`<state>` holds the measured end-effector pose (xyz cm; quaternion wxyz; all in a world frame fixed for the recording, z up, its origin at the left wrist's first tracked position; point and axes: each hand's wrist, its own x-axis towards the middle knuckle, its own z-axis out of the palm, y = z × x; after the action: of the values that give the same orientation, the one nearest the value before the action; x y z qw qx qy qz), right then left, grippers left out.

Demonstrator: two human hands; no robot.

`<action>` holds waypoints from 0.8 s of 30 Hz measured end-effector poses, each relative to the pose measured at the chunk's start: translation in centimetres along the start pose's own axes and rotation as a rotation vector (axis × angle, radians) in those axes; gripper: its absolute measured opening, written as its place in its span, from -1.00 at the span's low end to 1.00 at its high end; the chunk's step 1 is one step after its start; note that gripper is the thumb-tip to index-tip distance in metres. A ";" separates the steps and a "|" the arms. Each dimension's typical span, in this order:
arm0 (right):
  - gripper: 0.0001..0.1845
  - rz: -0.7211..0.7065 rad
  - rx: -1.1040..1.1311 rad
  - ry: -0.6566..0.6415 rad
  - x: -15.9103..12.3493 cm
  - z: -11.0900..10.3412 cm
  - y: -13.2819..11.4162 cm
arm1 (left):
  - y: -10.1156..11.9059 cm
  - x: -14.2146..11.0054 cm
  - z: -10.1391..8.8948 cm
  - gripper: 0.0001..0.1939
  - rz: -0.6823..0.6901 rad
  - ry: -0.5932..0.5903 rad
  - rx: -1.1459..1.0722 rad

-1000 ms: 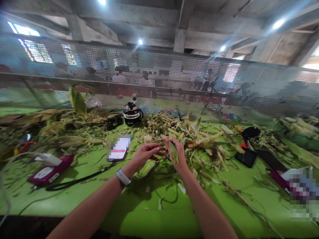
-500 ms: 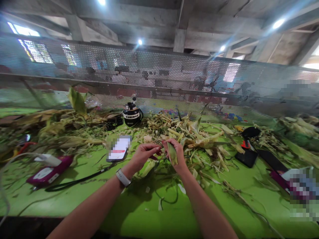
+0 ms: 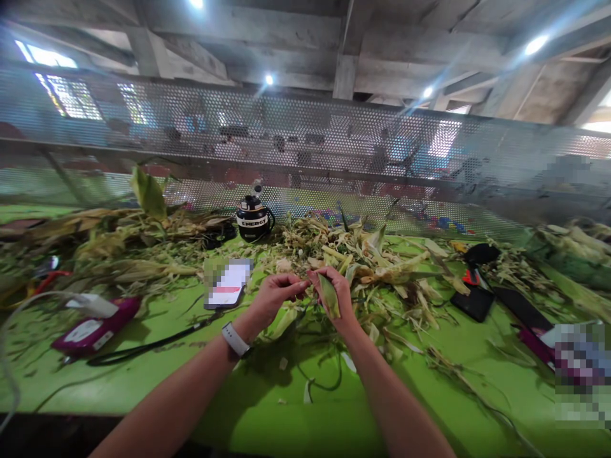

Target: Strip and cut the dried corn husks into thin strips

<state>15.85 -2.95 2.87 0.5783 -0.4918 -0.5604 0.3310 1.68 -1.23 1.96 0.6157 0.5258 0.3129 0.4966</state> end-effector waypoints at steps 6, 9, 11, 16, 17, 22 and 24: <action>-0.61 -0.081 0.008 -0.054 -0.3 -0.4 0.0 | 0.1 0.0 0.0 -0.67 0.003 -0.003 -0.046; -0.60 -0.090 0.003 -0.061 -0.5 -0.4 -0.5 | -0.2 0.2 -0.1 -0.67 0.003 -0.002 -0.072; -0.60 -0.085 0.013 -0.067 -0.5 -0.4 -0.7 | -0.4 0.3 -0.2 -0.69 -0.013 -0.004 -0.090; -0.58 -0.050 0.068 -0.077 -0.3 -0.3 -0.6 | -0.5 0.3 -0.3 -0.73 -0.081 0.010 -0.075; -0.58 -0.047 0.077 -0.079 -0.2 -0.3 -0.5 | -0.5 0.3 -0.3 -0.74 -0.091 0.011 -0.072; -0.56 -0.042 0.076 -0.086 -0.3 -0.5 -0.3 | -0.3 0.2 -0.2 -0.71 -0.123 -0.007 -0.069; -0.58 -0.055 0.067 -0.095 -0.3 -0.5 -0.3 | -0.2 0.1 -0.1 -0.72 -0.087 0.006 -0.078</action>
<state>16.23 -3.43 3.09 0.5758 -0.4404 -0.5893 0.3566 1.71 -1.05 1.75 0.6558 0.4856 0.3177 0.4828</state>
